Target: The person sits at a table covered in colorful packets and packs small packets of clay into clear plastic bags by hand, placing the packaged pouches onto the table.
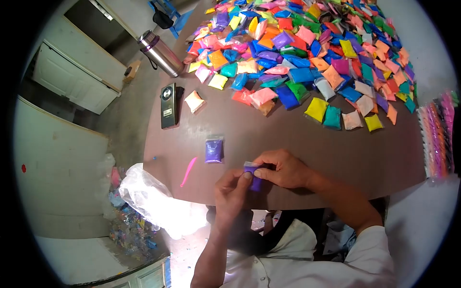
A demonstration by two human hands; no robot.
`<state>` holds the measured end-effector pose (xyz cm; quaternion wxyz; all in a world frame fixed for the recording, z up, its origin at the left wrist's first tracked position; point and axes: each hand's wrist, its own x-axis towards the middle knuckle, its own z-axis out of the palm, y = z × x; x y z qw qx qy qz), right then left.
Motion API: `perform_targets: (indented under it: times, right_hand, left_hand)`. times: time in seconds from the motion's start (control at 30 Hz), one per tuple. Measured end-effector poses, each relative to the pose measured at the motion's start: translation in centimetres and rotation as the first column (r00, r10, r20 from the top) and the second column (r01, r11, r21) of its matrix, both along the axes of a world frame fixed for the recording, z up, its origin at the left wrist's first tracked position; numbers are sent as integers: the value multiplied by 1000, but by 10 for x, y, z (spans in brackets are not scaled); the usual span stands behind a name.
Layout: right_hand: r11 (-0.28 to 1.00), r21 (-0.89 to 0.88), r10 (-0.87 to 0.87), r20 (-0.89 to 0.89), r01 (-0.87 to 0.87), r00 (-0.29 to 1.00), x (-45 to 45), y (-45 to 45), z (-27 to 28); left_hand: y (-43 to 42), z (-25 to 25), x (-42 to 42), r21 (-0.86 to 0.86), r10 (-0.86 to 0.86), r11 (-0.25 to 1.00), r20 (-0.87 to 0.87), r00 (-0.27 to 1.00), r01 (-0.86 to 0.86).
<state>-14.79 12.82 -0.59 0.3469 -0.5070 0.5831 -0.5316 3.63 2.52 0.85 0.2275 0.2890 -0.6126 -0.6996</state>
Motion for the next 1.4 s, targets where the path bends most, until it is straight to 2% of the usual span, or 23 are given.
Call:
perform_targets:
  times: [0.03,0.17,0.23,0.27,0.33,0.4,0.47,0.63,0.7,0.77,0.83,0.9,0.97,1.03,1.1,1.23,1.3,1.4]
  right_hand:
    - [1000,9,-7,-17,7,1000,1,0,0]
    - [997,78,-28,-20,29,999,4,-1,-4]
    - [995,77,-59,-30,61,998,9,-2,-4]
    - [994,66,-80,-41,82,996,13,-2,-3]
    - [992,64,-107,-76,112,991,18,1,5]
    - [979,156,-111,-109,128,988,24,5,15]
    - [973,159,-152,-117,170,981,34,8,17]
    - [937,176,-293,-81,303,953,63,10,25]
    - [918,101,-370,-132,384,920,70,9,18]
    - [899,67,-415,-179,432,892,76,8,16]
    - [881,36,-452,-229,472,862,79,8,9]
    - [810,2,-581,-129,586,804,81,8,-1]
    - [799,-13,-597,-144,602,789,83,7,-4]
    - [787,-30,-613,-157,617,774,84,5,-1]
    - [794,-49,-597,-250,605,763,84,4,3]
    - [795,-29,-591,-262,606,763,86,4,6]
    - [787,-47,-610,-204,615,766,86,5,2]
    - [756,-60,-650,-199,652,734,83,6,-3]
  left_hand:
    - [-1,-3,0,-64,11,998,0,1000,-11]
    - [-3,0,-3,-32,-7,999,-40,999,6]
    - [-5,0,-2,-61,0,998,54,999,3]
    - [-5,-1,-1,-49,-18,999,31,999,19]
    - [-5,-7,-3,-126,35,991,20,999,-32]
    - [-7,-11,-1,-158,29,987,16,999,-26]
    - [-9,-15,3,-277,40,961,69,997,-19]
    - [-11,-20,11,-281,41,958,-38,998,-50]
    - [-11,-14,11,-268,41,961,-86,995,-63]
    - [-11,-6,13,-327,9,945,-33,999,-20]
    - [-9,0,12,-300,-5,954,-66,998,-15]
    - [-10,2,14,-271,-11,962,-97,995,-16]
    - [-15,2,18,-335,-105,935,41,994,113]
    - [-17,-8,17,-330,-103,938,17,995,103]
    - [-19,-15,15,-325,-101,941,-3,995,94]
    - [-18,-21,15,-349,-95,932,19,995,96]
    - [-16,-20,14,-355,-97,930,19,995,97]
    - [-13,-8,15,-288,-117,950,13,993,116]
